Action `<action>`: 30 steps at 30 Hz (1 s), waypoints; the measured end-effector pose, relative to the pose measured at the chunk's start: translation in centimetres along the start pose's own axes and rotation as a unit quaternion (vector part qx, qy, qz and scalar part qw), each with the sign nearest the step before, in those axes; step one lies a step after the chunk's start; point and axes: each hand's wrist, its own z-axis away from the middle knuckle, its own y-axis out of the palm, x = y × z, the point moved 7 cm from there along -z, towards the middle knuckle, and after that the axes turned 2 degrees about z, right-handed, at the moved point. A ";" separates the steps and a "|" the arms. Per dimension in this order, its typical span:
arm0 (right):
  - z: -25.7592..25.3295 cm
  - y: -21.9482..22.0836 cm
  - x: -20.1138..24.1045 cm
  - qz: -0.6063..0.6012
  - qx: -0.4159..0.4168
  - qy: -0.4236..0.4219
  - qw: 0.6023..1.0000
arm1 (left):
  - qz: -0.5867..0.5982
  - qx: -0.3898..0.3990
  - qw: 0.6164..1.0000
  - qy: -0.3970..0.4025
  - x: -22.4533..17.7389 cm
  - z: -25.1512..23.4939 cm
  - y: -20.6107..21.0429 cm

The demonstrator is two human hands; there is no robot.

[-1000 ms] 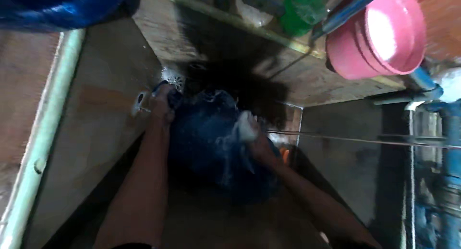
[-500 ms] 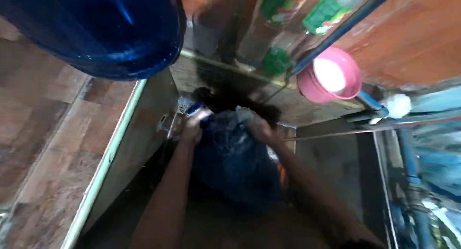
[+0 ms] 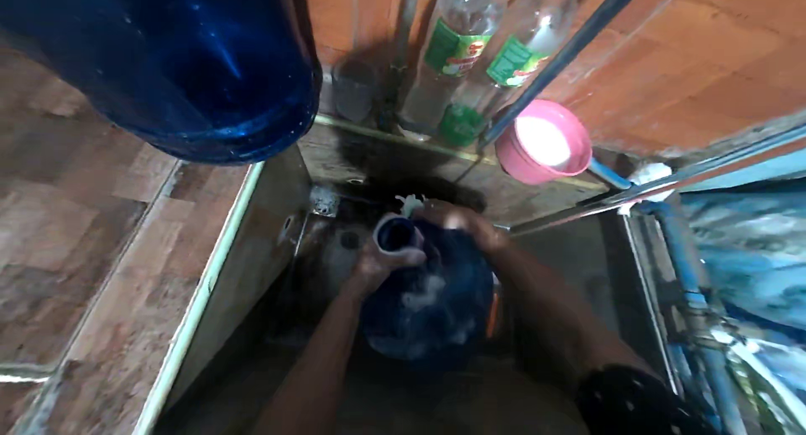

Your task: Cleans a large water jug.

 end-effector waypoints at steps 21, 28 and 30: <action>5.8 12.0 -15.5 0.010 -0.190 0.130 0.973 | -0.003 -0.354 0.926 -0.127 7.4 -1.9 -19.1; 1.9 8.2 -3.8 0.015 -0.290 -0.091 0.953 | 0.038 -0.305 0.948 -0.079 8.2 -5.3 -14.2; -3.0 3.4 -7.7 -0.117 -0.174 0.046 0.977 | 0.055 -0.174 0.982 -0.053 8.5 -6.7 -12.9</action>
